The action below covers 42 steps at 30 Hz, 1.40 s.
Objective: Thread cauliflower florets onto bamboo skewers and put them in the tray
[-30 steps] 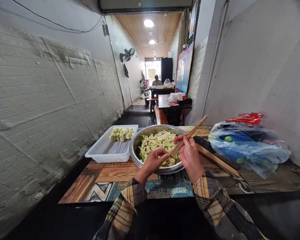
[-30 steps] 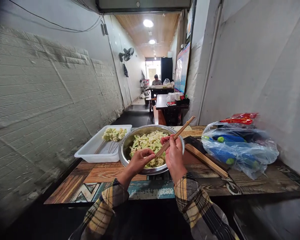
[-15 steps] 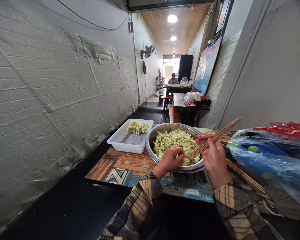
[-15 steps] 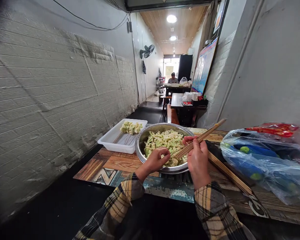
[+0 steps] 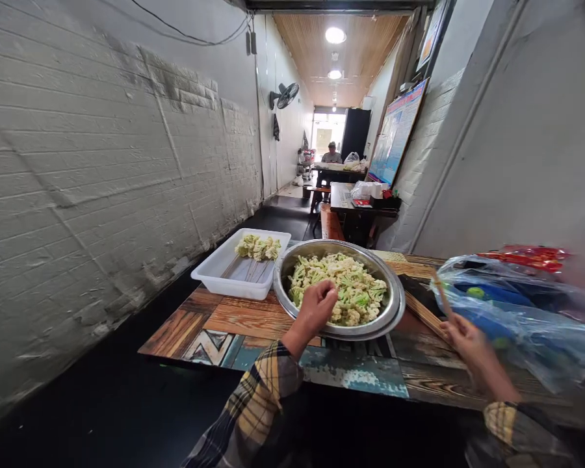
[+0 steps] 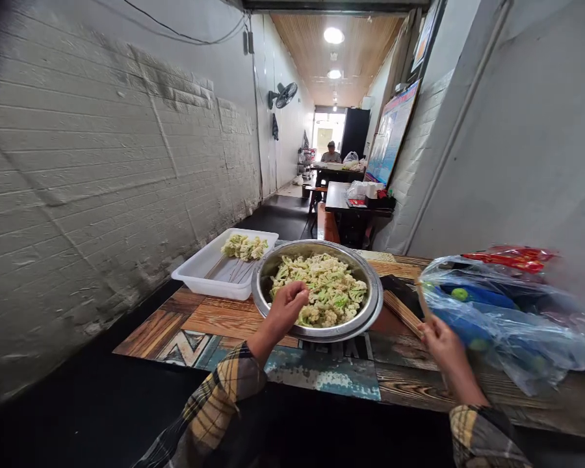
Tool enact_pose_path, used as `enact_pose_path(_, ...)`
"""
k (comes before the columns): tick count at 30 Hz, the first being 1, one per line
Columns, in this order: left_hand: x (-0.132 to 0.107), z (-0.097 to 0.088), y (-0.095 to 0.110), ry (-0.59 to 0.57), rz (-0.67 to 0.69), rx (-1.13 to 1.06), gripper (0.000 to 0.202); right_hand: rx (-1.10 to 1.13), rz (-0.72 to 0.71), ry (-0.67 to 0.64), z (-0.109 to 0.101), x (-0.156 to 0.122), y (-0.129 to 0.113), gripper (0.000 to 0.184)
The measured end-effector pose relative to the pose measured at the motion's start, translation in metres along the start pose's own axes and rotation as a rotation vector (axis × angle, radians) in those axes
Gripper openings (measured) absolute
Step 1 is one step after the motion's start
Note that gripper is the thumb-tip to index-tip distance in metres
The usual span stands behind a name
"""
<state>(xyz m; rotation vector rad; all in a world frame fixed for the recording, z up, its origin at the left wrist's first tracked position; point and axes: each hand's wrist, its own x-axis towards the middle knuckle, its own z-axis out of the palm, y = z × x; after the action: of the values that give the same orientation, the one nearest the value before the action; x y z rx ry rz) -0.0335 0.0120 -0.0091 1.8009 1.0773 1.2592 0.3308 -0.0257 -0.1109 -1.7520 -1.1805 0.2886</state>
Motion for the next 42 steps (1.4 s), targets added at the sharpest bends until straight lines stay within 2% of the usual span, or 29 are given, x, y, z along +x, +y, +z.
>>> enact_pose_path(2, 0.002, 0.0, -0.002, 0.029, -0.015, 0.009, 0.018, -0.234, -0.151, -0.116, 0.006, -0.006, 0.014, 0.044)
enact_pose_path(4, 0.004, 0.001, -0.004, 0.04, -0.03, 0.03, 0.018, -0.299, -0.199, -0.121, 0.011, -0.01, 0.021, 0.045)
enact_pose_path(9, 0.006, 0.001, -0.004, 0.028, -0.037, 0.061, 0.018, -0.341, -0.277, -0.137, 0.017, -0.02, 0.022, 0.039)
enact_pose_path(12, 0.005, 0.001, 0.0, -0.002, -0.041, 0.08, 0.018, -0.335, -0.314, -0.122, 0.012, -0.024, 0.008, 0.034)
enact_pose_path(15, 0.005, 0.001, 0.004, -0.045, -0.037, 0.118, 0.017, -0.292, -0.359, -0.014, 0.004, -0.026, -0.03, 0.037)
enact_pose_path(17, 0.006, 0.0, 0.005, -0.081, -0.023, 0.129, 0.017, -0.199, -0.515, 0.123, 0.001, -0.029, -0.069, 0.033)
enact_pose_path(19, 0.006, 0.0, 0.004, -0.127, -0.009, 0.128, 0.019, -0.144, -0.674, 0.151, 0.004, -0.033, -0.11, 0.03)
enact_pose_path(21, 0.007, -0.001, 0.003, -0.177, -0.004, 0.119, 0.021, -0.15, -0.787, 0.093, 0.014, -0.037, -0.146, 0.029)
enact_pose_path(23, 0.007, -0.001, 0.002, -0.22, -0.006, 0.107, 0.022, -0.183, -0.899, 0.025, 0.028, -0.042, -0.171, 0.029)
enact_pose_path(27, 0.005, -0.002, 0.004, -0.222, -0.001, 0.111, 0.022, -0.238, -1.027, -0.241, 0.054, -0.048, -0.188, 0.024)
enact_pose_path(29, 0.004, -0.002, 0.005, -0.208, 0.005, 0.13, 0.024, -0.22, -1.028, -0.363, 0.059, -0.049, -0.185, 0.023)
enact_pose_path(31, 0.004, -0.002, 0.006, -0.198, 0.005, 0.141, 0.025, -0.213, -0.988, -0.426, 0.057, -0.048, -0.181, 0.026)
enact_pose_path(33, 0.004, -0.001, 0.005, -0.151, -0.002, 0.147, 0.026, -0.24, -0.913, -0.39, 0.051, -0.043, -0.178, 0.027)
enact_pose_path(37, 0.005, 0.001, 0.0, -0.061, 0.004, 0.167, 0.031, -0.362, -0.682, -0.222, 0.044, -0.016, -0.178, 0.027)
enact_pose_path(40, 0.004, 0.002, -0.001, -0.03, 0.004, 0.142, 0.025, -0.468, -0.582, -0.245, 0.055, 0.007, -0.184, 0.027)
enact_pose_path(42, 0.003, 0.003, -0.003, 0.06, -0.012, 0.093, 0.019, -0.507, -0.575, -0.263, 0.069, 0.019, -0.189, 0.026)
